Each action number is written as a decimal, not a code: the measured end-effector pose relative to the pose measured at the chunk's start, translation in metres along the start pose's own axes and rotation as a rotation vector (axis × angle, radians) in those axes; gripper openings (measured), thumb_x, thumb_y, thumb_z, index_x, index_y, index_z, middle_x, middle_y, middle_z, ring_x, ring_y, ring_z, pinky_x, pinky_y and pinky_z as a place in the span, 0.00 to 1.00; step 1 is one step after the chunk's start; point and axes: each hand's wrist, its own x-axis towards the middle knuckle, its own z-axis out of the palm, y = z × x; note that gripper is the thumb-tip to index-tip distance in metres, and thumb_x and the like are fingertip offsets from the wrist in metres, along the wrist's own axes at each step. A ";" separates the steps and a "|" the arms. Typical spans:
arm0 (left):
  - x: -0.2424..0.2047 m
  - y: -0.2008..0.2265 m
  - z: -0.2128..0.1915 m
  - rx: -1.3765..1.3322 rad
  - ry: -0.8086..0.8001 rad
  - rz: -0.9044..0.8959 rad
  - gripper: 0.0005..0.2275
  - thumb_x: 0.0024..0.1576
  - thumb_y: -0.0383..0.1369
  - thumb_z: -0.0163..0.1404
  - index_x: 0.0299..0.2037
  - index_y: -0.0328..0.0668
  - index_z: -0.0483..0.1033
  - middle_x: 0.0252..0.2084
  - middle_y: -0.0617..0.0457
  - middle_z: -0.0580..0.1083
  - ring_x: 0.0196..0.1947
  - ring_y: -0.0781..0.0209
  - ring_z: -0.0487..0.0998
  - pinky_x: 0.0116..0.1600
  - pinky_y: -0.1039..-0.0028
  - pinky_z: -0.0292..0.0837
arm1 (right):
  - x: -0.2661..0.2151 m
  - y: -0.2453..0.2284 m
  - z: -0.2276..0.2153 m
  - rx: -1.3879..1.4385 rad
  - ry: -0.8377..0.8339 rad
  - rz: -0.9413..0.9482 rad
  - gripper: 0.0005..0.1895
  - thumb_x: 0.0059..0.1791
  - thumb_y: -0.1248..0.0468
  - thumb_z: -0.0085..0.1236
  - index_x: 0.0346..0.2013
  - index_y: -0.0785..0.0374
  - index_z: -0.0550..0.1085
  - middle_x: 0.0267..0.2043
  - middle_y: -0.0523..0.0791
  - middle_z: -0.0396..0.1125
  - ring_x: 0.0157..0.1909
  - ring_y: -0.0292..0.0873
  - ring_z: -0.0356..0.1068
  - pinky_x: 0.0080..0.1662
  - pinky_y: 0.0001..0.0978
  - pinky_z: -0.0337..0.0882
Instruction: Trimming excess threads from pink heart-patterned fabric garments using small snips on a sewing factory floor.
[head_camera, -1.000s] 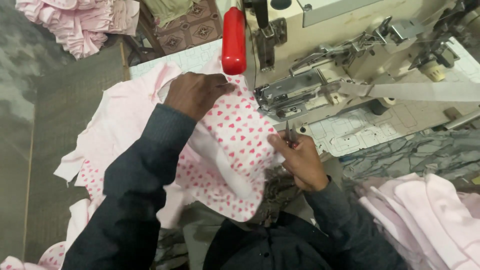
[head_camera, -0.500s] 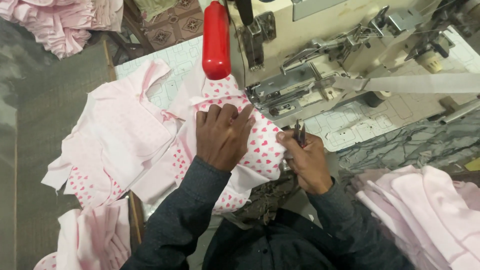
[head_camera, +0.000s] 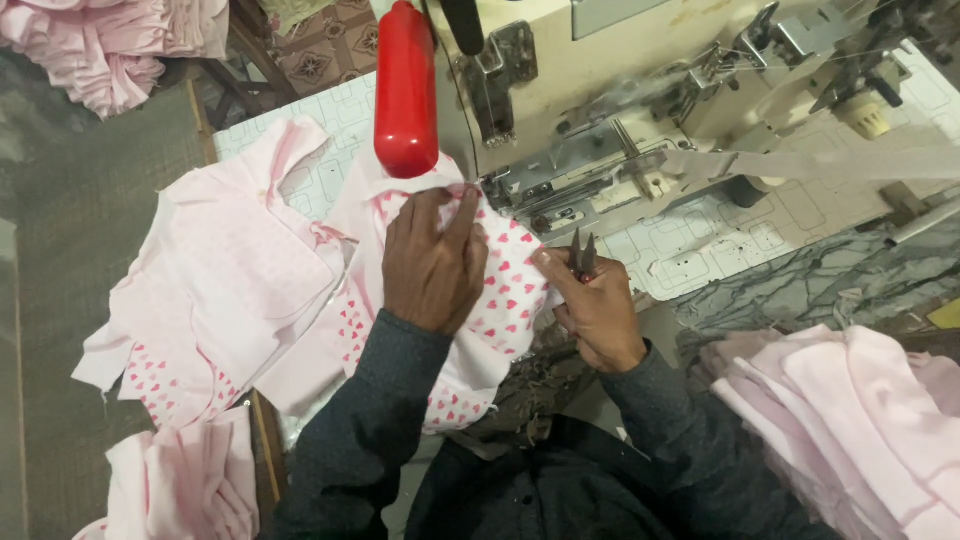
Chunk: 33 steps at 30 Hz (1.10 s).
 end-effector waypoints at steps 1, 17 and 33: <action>0.001 -0.013 0.012 -0.059 -0.007 0.036 0.13 0.58 0.31 0.51 0.50 0.38 0.82 0.44 0.43 0.70 0.46 0.40 0.75 0.44 0.59 0.69 | -0.003 -0.009 0.006 0.055 0.032 0.042 0.10 0.50 0.66 0.66 0.36 0.73 0.80 0.13 0.45 0.59 0.08 0.32 0.55 0.12 0.21 0.52; 0.017 -0.029 -0.047 -0.306 -0.189 0.343 0.17 0.65 0.40 0.50 0.63 0.54 0.76 0.51 0.45 0.74 0.51 0.41 0.74 0.50 0.57 0.68 | -0.040 0.040 0.037 0.395 0.059 0.148 0.11 0.48 0.66 0.67 0.41 0.70 0.78 0.22 0.40 0.59 0.09 0.30 0.54 0.14 0.19 0.54; 0.029 -0.033 -0.061 0.207 -0.494 0.489 0.38 0.51 0.77 0.28 0.74 0.88 0.54 0.57 0.46 0.70 0.57 0.42 0.71 0.55 0.50 0.66 | -0.061 0.038 0.065 0.430 -0.016 0.225 0.14 0.52 0.64 0.65 0.28 0.65 0.69 0.22 0.39 0.55 0.21 0.33 0.61 0.15 0.16 0.54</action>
